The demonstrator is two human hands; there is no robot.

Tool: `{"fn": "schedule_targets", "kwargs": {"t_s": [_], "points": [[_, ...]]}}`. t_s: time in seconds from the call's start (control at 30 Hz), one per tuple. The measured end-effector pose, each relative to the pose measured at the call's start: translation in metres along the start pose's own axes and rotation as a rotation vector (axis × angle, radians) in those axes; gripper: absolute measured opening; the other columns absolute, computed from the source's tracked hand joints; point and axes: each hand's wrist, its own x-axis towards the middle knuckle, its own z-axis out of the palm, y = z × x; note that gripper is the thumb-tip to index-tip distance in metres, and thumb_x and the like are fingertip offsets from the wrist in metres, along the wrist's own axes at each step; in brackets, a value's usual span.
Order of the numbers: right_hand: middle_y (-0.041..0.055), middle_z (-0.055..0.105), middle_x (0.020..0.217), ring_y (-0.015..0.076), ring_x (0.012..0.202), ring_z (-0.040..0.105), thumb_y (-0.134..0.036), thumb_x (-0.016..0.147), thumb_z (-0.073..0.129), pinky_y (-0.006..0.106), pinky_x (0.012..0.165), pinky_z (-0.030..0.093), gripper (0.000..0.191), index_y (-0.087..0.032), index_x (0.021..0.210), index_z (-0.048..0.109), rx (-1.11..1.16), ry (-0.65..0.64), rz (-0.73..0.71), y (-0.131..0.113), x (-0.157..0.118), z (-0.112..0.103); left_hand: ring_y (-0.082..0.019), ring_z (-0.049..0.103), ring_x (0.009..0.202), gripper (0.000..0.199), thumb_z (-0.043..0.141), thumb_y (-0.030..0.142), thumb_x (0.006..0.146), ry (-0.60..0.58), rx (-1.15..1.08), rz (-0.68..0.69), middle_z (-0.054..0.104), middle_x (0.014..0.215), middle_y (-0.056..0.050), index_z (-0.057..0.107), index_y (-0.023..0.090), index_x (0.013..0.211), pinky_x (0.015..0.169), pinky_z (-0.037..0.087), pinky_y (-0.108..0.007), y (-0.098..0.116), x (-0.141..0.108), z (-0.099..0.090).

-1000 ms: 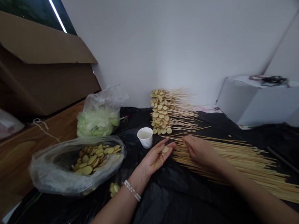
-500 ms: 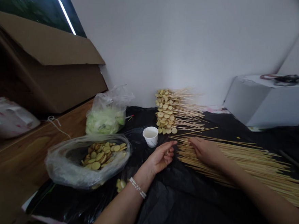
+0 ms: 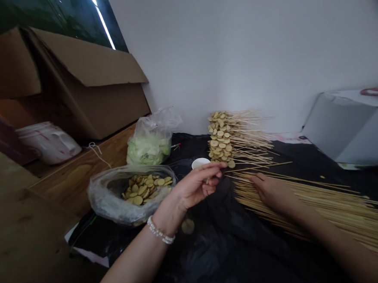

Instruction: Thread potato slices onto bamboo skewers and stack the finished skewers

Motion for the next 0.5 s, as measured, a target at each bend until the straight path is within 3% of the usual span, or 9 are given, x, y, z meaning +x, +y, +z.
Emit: {"fn": "schedule_targets", "kwargs": {"t_s": [0.1, 0.23, 0.37, 0.5], "points": [[0.0085, 0.059, 0.100, 0.0152, 0.073, 0.056, -0.014, 0.087, 0.039, 0.027, 0.056, 0.028, 0.026, -0.017, 0.107, 0.057, -0.001, -0.022, 0.004, -0.001, -0.001, -0.003, -0.001, 0.032, 0.049, 0.028, 0.069, 0.017, 0.073, 0.094, 0.184, 0.087, 0.053, 0.074, -0.001, 0.067, 0.014, 0.101, 0.039, 0.019, -0.014, 0.024, -0.020, -0.023], [0.0086, 0.059, 0.100, 0.0142, 0.072, 0.056, -0.011, 0.083, 0.040, 0.026, 0.057, 0.029, 0.034, -0.018, 0.112, 0.056, 0.024, -0.035, 0.008, 0.000, -0.001, -0.004, -0.003, 0.033, 0.048, 0.030, 0.068, 0.031, 0.073, 0.316, 0.673, 0.140, 0.057, 0.073, 0.000, 0.067, 0.015, 0.099, 0.042, 0.020, -0.018, 0.053, -0.045, -0.076], [0.0085, 0.059, 0.096, 0.0148, 0.070, 0.055, -0.011, 0.083, 0.040, 0.027, 0.057, 0.028, 0.030, -0.017, 0.106, 0.058, 0.018, -0.034, -0.001, 0.001, -0.001, -0.002, -0.013, 0.051, 0.060, 0.027, 0.064, 0.036, 0.069, 0.480, 1.225, 0.049, 0.064, 0.075, -0.003, 0.070, 0.016, 0.086, 0.054, 0.036, -0.024, 0.071, -0.065, -0.129], [0.0081, 0.059, 0.096, 0.0158, 0.071, 0.056, -0.013, 0.086, 0.039, 0.027, 0.056, 0.027, 0.026, -0.017, 0.104, 0.058, 0.004, -0.015, -0.002, 0.000, -0.002, -0.002, -0.027, 0.060, 0.084, 0.026, 0.063, 0.034, 0.065, 0.659, 1.696, -0.016, 0.069, 0.085, -0.009, 0.072, 0.018, 0.084, 0.075, 0.041, -0.034, 0.076, -0.082, -0.159]]}}
